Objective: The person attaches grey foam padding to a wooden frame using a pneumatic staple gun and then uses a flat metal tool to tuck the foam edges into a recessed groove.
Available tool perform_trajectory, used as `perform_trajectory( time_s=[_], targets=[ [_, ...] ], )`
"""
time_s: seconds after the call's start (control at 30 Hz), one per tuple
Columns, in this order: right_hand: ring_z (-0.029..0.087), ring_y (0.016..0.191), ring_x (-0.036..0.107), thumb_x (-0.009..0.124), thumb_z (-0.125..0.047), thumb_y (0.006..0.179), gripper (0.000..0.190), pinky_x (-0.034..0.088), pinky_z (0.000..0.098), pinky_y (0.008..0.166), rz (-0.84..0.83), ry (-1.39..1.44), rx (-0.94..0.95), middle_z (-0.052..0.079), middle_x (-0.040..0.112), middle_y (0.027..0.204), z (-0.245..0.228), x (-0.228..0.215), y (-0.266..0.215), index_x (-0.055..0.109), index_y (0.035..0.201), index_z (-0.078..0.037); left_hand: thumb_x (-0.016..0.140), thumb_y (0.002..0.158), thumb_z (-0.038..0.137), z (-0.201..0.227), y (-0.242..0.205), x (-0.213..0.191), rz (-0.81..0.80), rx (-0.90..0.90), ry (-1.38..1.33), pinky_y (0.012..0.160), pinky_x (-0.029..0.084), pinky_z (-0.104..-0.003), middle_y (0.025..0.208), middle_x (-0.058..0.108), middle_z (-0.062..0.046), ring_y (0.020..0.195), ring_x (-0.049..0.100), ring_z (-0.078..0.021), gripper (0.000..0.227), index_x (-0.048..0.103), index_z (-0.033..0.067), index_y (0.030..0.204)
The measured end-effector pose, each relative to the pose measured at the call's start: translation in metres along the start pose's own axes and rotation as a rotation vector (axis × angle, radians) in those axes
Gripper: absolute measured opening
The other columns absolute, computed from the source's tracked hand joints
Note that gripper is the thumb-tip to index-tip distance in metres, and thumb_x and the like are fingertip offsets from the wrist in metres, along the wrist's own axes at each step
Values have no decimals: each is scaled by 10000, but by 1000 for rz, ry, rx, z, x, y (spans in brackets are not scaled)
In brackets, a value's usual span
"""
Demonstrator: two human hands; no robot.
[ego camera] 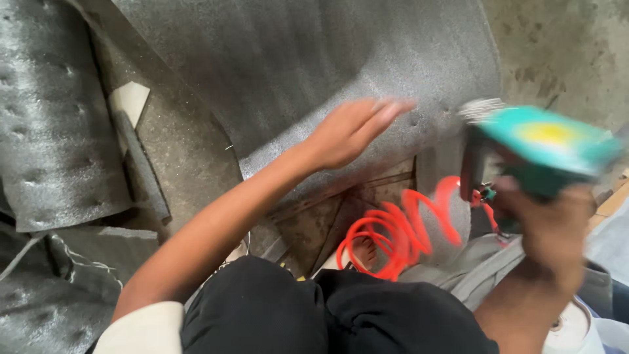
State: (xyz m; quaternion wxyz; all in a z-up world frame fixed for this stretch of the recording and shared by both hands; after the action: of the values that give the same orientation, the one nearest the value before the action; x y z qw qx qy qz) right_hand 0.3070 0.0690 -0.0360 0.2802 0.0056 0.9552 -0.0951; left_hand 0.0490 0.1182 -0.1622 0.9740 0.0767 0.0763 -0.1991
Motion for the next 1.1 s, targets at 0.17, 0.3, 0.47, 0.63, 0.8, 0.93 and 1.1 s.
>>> perform_trajectory(
  time_s=[0.17, 0.3, 0.47, 0.63, 0.8, 0.93, 1.1],
  targets=[
    [88, 498, 600, 744, -195, 874, 167, 474, 273, 450, -135, -218, 253, 17, 666, 637, 80, 67, 19, 695, 916, -41, 398, 1055, 488, -62, -56, 33, -150, 33, 535, 1192, 274, -489, 1642, 357, -96, 1514, 307, -340, 602, 402, 158, 1558],
    [90, 472, 497, 745, -178, 930, 246, 388, 291, 430, -118, -69, 295, 16, 573, 612, 121, 89, 12, 648, 837, 28, 370, 1053, 466, -84, -57, 34, -160, -32, 508, 1224, 243, -461, 1676, 314, -84, 1537, 265, -319, 599, 380, 197, 1589],
    [84, 477, 519, 734, -179, 959, 289, 390, 279, 442, -110, -54, 221, 12, 579, 614, 127, 100, 22, 635, 779, 25, 295, 1083, 439, -105, -47, 24, -211, -133, 339, 1243, 190, -455, 1678, 292, -80, 1555, 242, -294, 593, 344, 150, 1598],
    [84, 548, 579, 767, -162, 896, 201, 452, 282, 515, -85, -258, 111, 11, 648, 660, 111, 102, 9, 695, 874, 24, 206, 1097, 451, -133, -47, 16, -198, -184, 176, 1261, 182, -421, 1671, 327, -70, 1559, 250, -271, 608, 379, 120, 1577],
    [102, 552, 565, 761, -155, 870, 182, 459, 331, 517, -228, -293, 114, 51, 641, 601, 113, 136, -14, 704, 861, 17, 160, 1096, 487, -161, -51, 1, -156, -235, 91, 1271, 200, -389, 1655, 366, -64, 1562, 262, -263, 643, 424, 130, 1562],
    [120, 535, 593, 737, -115, 836, 149, 476, 344, 518, -315, -322, 43, 92, 645, 581, 97, 157, -23, 684, 823, 23, 150, 1060, 548, -180, -65, -10, -156, -383, 5, 1248, 199, -373, 1651, 350, -40, 1547, 253, -252, 681, 427, 158, 1545],
    [217, 529, 675, 727, -93, 821, 129, 488, 374, 536, -423, -393, -61, 181, 645, 630, 68, 189, -35, 686, 808, 28, 130, 999, 650, -198, -88, -30, -115, -526, -111, 1238, 213, -368, 1637, 385, -12, 1528, 299, -244, 759, 453, 221, 1535]
  ],
)
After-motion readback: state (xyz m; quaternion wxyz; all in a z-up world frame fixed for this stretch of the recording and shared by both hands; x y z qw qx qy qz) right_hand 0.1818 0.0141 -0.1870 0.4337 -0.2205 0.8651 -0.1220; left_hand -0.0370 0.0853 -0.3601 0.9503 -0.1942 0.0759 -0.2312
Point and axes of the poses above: each hand's wrist, its own y-axis towards the middle knuckle, its own x-axis out of the palm, z = x × y, the point moved 10 cm from there along y, towards the middle knuckle
